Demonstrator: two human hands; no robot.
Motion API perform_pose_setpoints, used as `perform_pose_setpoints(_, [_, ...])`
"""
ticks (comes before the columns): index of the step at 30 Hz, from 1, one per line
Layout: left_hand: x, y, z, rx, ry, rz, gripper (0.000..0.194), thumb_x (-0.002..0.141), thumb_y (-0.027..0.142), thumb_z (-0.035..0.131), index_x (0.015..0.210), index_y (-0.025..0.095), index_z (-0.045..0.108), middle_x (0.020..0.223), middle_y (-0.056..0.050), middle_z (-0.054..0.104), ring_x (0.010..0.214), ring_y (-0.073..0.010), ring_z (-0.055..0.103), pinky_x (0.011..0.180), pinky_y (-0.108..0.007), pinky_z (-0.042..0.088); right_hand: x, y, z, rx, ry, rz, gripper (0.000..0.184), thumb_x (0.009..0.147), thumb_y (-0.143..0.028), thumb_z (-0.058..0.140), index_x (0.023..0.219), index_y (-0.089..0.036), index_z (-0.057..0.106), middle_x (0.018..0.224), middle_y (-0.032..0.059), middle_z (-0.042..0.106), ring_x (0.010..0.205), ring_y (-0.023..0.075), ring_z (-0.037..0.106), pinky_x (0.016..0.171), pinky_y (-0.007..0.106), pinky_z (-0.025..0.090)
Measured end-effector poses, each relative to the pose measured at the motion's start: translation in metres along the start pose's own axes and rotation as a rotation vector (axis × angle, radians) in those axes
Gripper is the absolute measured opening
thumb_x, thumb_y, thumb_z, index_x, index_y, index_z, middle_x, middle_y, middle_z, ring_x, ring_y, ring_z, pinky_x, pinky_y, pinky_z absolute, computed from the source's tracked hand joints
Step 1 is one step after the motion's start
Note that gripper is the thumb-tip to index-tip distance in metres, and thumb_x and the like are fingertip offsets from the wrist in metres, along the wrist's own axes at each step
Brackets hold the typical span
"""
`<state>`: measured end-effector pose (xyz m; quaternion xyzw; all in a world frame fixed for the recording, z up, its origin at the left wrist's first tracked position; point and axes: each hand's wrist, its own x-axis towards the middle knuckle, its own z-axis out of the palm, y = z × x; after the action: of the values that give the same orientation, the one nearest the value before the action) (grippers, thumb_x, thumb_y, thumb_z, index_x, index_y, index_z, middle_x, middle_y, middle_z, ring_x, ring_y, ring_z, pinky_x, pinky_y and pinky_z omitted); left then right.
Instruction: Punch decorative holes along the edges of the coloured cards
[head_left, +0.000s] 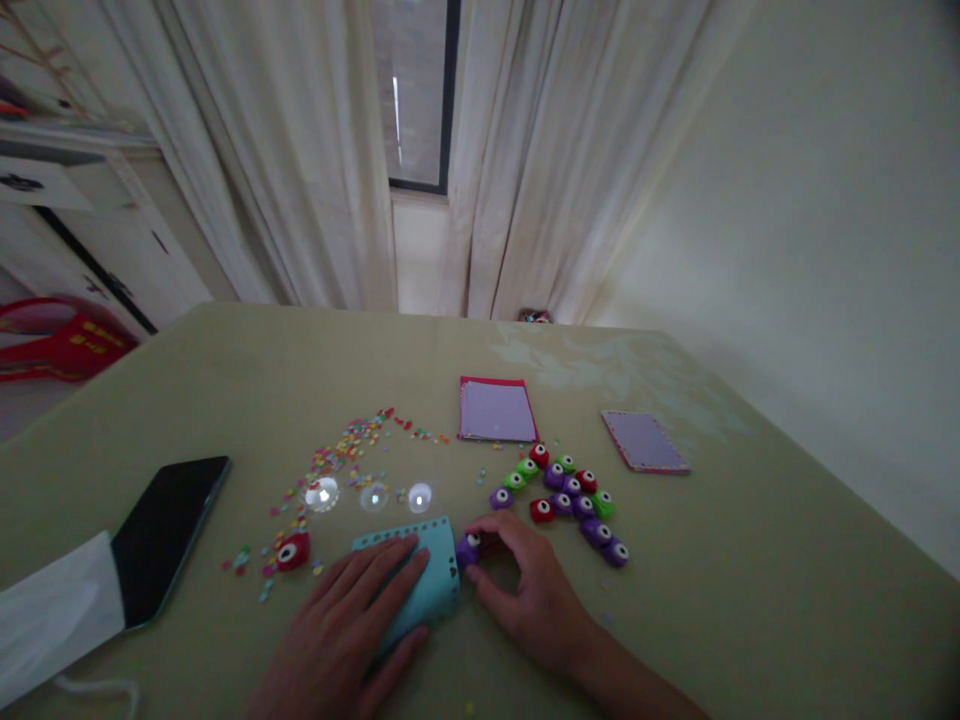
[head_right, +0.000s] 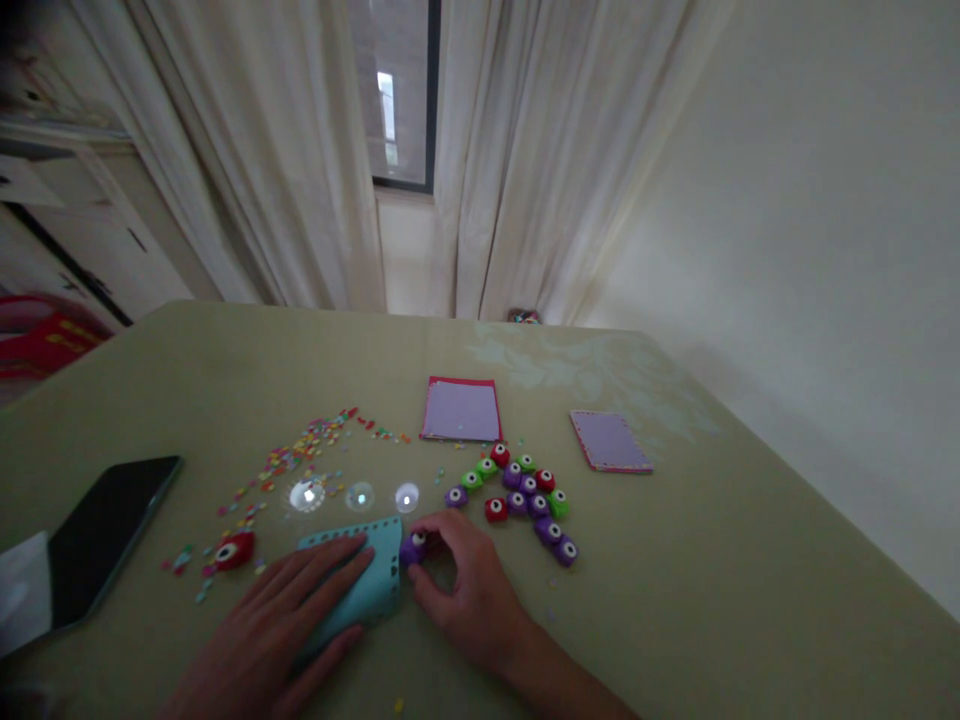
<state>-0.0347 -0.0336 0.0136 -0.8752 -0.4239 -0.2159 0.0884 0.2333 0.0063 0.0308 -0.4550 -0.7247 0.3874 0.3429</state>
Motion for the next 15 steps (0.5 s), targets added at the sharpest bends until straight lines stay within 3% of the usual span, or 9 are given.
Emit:
perform_pose_setpoints(8, [-0.0024, -0.0004, 0.0044, 0.03, 0.003, 0.039, 0.059, 0.104, 0.053, 0.064, 0.156, 0.026, 0.057, 0.153, -0.002, 0.066, 0.13, -0.0245, 0.066, 0.11, -0.037, 0.049, 0.0012, 0.0007, -0.0004, -0.03, 0.009, -0.037, 0.032, 0.089, -0.012, 0.07, 0.119, -0.022, 0.07, 0.111, 0.0059, 0.074, 0.101, 0.0221, 0.07, 0.093, 0.033, 0.056])
perform_pose_setpoints(15, [-0.0014, -0.0009, 0.0022, 0.051, -0.007, 0.074, 0.067, 0.103, 0.056, 0.063, 0.161, 0.025, 0.052, 0.164, -0.002, 0.056, 0.144, -0.0246, 0.054, 0.129, -0.038, 0.025, 0.0016, 0.0027, 0.0013, -0.057, -0.019, -0.098, 0.039, 0.088, -0.007, 0.069, 0.123, -0.022, 0.072, 0.118, 0.0072, 0.074, 0.111, 0.0229, 0.069, 0.102, 0.035, 0.053])
